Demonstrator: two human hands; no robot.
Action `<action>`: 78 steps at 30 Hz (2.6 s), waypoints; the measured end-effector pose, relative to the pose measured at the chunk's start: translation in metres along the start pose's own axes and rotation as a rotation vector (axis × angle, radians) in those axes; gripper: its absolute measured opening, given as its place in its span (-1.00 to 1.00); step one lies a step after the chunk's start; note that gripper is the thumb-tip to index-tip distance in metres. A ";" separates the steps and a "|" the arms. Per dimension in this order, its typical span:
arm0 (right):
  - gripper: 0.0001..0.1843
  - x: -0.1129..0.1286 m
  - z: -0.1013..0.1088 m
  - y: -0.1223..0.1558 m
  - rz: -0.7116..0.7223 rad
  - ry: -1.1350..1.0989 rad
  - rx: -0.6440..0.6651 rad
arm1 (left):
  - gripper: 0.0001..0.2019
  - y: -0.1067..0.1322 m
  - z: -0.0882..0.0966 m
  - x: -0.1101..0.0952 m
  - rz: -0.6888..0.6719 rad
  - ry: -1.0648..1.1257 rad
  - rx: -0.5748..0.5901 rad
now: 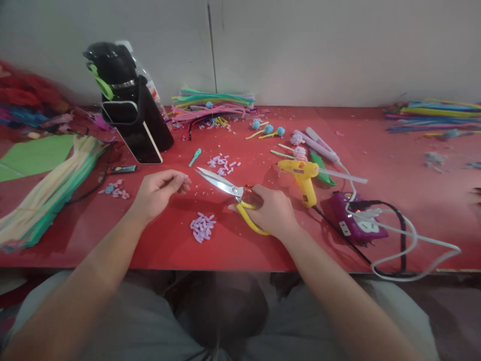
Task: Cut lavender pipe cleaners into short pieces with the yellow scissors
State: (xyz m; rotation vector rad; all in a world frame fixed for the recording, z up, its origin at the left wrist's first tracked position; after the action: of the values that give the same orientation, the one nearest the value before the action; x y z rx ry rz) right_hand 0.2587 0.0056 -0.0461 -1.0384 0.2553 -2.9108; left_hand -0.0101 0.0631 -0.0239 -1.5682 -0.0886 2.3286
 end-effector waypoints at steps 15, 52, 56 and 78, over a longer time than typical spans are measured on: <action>-0.31 0.001 -0.001 0.001 0.067 0.046 0.019 | -0.74 0.001 -0.005 -0.004 0.024 0.122 0.005; -0.27 0.000 -0.002 -0.001 0.016 0.054 0.070 | -0.67 0.000 -0.005 -0.008 -0.118 -0.115 -0.018; -0.25 0.001 -0.002 -0.002 0.000 0.066 0.072 | -0.67 0.001 -0.005 -0.009 -0.118 -0.108 -0.014; -0.25 0.002 -0.002 -0.005 -0.003 0.072 0.079 | -0.68 0.001 -0.006 -0.010 -0.107 -0.154 -0.009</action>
State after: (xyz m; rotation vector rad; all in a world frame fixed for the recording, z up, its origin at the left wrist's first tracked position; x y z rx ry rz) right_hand 0.2561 0.0105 -0.0454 -0.9246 0.1396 -2.9377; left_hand -0.0017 0.0582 -0.0173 -1.3509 -0.2143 2.3640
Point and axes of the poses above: each hand's wrist, its own y-axis away from the middle knuckle, its own z-axis out of the back of the hand, x = y × z, the point moved 2 cm from there along -y, towards the middle knuckle, and after that the axes turned 3 degrees about -y, right-handed, at the moved point
